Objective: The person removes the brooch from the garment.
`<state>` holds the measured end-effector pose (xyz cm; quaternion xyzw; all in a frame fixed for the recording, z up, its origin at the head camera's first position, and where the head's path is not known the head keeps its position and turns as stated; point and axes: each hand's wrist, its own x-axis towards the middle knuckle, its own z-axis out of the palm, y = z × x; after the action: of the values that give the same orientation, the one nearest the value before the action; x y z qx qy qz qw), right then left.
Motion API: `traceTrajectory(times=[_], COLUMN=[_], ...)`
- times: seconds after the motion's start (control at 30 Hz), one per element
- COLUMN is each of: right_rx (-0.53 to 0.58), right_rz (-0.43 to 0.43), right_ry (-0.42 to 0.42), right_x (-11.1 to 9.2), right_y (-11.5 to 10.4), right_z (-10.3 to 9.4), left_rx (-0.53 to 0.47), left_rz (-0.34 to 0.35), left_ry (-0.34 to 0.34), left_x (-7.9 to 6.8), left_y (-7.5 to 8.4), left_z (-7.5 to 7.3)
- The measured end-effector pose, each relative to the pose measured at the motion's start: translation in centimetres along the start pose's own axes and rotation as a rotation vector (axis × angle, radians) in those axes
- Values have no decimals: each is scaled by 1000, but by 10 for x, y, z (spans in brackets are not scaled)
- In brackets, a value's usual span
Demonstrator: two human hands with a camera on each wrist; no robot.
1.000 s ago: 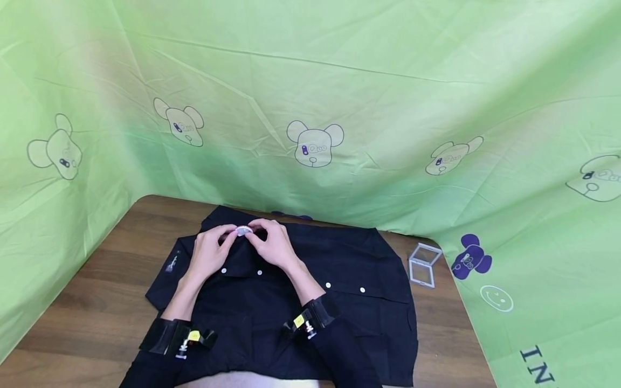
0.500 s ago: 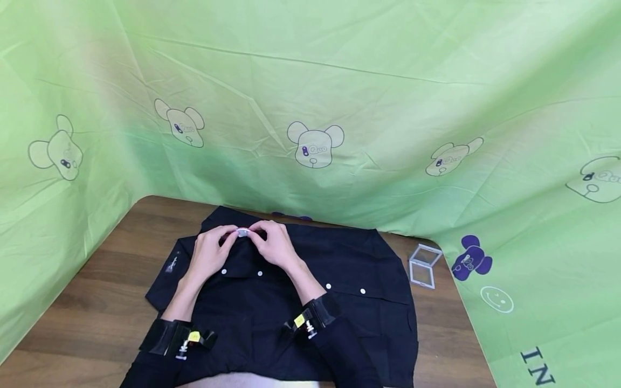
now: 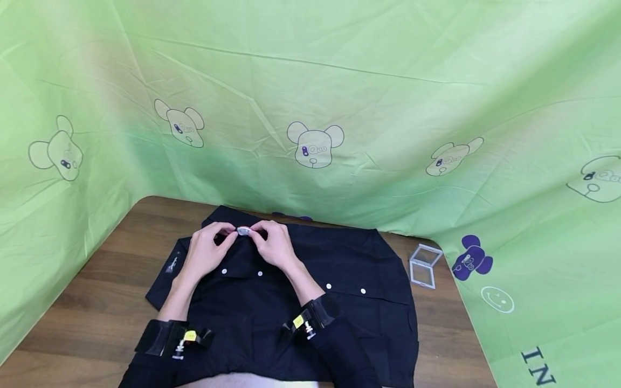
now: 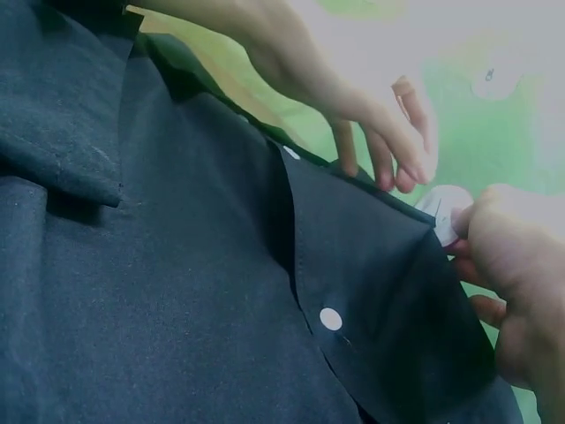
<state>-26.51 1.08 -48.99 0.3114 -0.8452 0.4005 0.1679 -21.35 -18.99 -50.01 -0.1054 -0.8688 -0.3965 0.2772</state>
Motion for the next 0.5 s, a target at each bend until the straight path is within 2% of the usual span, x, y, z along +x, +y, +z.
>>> traceTrajectory(times=[0.3,0.5], right_rx=[-4,17], right_rz=[15,12], right_ry=[15,9], right_x=[-1,0], right_y=[0,-2], right_z=[0,0], left_rx=[51,91], left_rz=[19,13], left_ry=[-120,-151], left_x=[-3,-5], left_y=[-1,-2], left_z=[-1,3])
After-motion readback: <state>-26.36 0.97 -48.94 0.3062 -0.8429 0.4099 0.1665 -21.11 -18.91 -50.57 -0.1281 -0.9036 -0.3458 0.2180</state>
